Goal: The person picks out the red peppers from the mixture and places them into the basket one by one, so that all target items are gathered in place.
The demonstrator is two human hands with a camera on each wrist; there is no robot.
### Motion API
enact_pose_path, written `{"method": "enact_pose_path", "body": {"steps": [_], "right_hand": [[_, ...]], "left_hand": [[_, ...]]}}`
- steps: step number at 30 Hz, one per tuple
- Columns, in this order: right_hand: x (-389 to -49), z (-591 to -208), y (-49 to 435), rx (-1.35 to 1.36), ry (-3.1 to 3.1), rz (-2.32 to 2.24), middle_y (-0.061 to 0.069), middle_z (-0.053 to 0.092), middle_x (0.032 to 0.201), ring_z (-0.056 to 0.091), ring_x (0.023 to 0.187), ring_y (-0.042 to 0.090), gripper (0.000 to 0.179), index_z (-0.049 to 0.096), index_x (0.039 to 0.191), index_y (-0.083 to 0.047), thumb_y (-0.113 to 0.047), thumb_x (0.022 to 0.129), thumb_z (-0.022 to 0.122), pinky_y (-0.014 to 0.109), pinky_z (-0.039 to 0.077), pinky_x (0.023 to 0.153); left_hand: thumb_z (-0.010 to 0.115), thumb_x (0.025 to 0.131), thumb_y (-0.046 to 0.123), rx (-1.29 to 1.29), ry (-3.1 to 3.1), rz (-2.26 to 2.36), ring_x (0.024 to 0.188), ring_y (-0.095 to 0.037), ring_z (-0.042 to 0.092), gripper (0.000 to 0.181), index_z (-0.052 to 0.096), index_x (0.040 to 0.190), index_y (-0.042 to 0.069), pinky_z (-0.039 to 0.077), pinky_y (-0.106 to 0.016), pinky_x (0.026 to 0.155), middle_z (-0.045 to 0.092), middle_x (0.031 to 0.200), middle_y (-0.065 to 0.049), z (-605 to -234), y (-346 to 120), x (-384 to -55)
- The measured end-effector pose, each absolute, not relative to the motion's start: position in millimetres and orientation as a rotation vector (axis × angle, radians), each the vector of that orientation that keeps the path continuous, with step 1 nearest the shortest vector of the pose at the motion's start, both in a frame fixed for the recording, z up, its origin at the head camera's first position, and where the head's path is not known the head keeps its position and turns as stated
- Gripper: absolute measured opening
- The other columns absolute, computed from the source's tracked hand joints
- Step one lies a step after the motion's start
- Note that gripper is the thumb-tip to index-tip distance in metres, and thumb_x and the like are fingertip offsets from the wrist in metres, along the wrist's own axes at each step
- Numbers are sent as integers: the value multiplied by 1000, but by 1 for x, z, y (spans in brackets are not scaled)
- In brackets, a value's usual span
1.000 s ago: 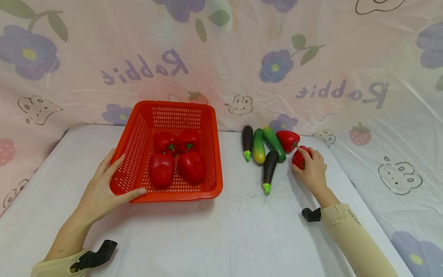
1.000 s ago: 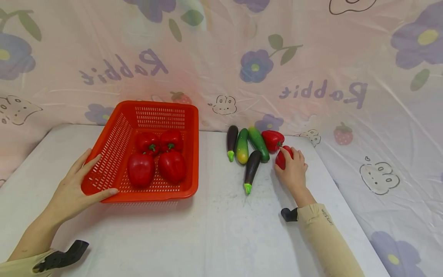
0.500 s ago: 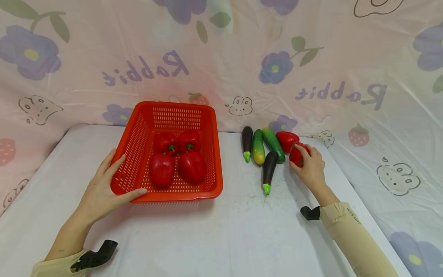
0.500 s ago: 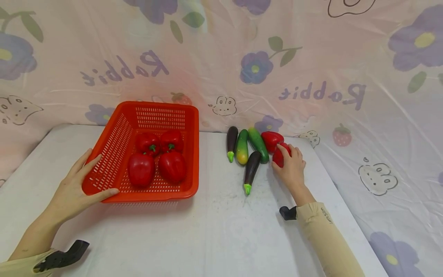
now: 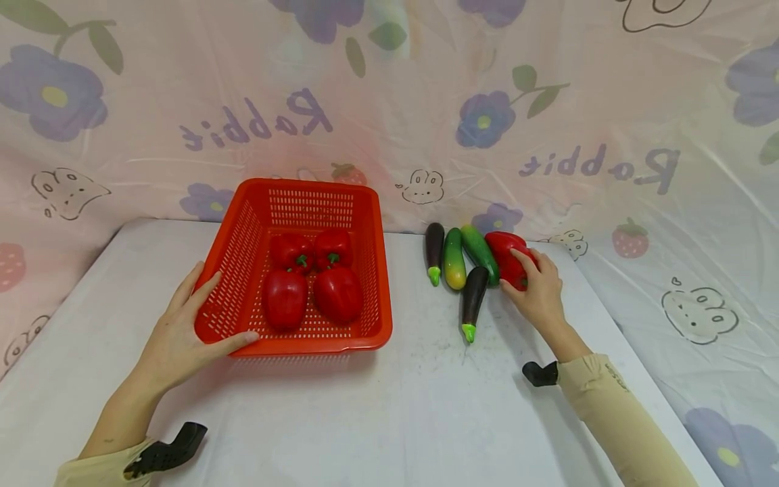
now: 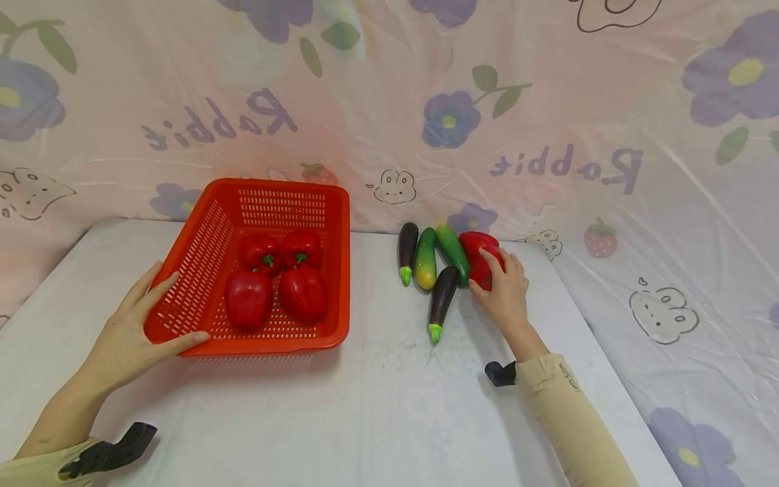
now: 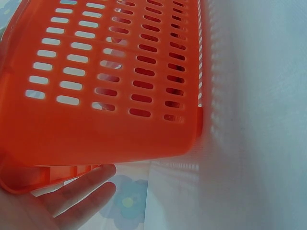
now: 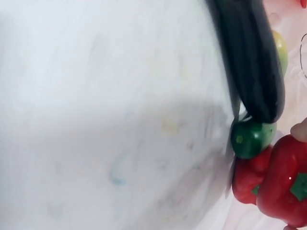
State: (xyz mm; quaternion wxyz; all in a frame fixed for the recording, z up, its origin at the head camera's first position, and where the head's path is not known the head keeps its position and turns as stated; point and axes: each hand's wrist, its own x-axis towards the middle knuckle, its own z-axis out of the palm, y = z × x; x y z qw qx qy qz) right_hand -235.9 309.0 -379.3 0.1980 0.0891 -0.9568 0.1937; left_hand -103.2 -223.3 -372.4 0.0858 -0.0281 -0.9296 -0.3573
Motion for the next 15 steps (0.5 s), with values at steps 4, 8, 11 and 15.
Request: {"method": "enact_pose_path", "body": {"steps": [4,8,11,15], "right_hand": [[-237,-379,306,258,-2669,575,26,35,145,28,133,47,63,46,138,-10,-11,82,73,72,27,96],[-237,-377,302,279,-2668,590,25,34,146,27,135,46,65,45,140,-11,-11,81,73,73,26,99],[-237,-377,298,307,-2660,605,24,34,147,28,134,46,65,46,140,-12,-11,81,74,73,24,101],[-237,-377,293,359,-2628,634,24,35,147,27,135,47,63,47,138,-12,-10,81,74,74,22,102]], "left_hand": [[80,72,45,-81,-2772,-1063,135,-53,24,107,21,153,8,30,-78,88,2,162,-9,-372,-223,-103],[80,72,45,-78,-2773,-1063,135,-53,24,107,21,153,8,31,-78,87,2,162,-9,-372,-224,-103],[80,72,45,-78,-2771,-1065,136,-53,24,107,21,153,8,31,-78,88,2,162,-9,-373,-224,-103],[81,72,44,-81,-2765,-1071,136,-53,23,107,21,153,8,30,-78,88,2,162,-9,-373,-224,-103]]}}
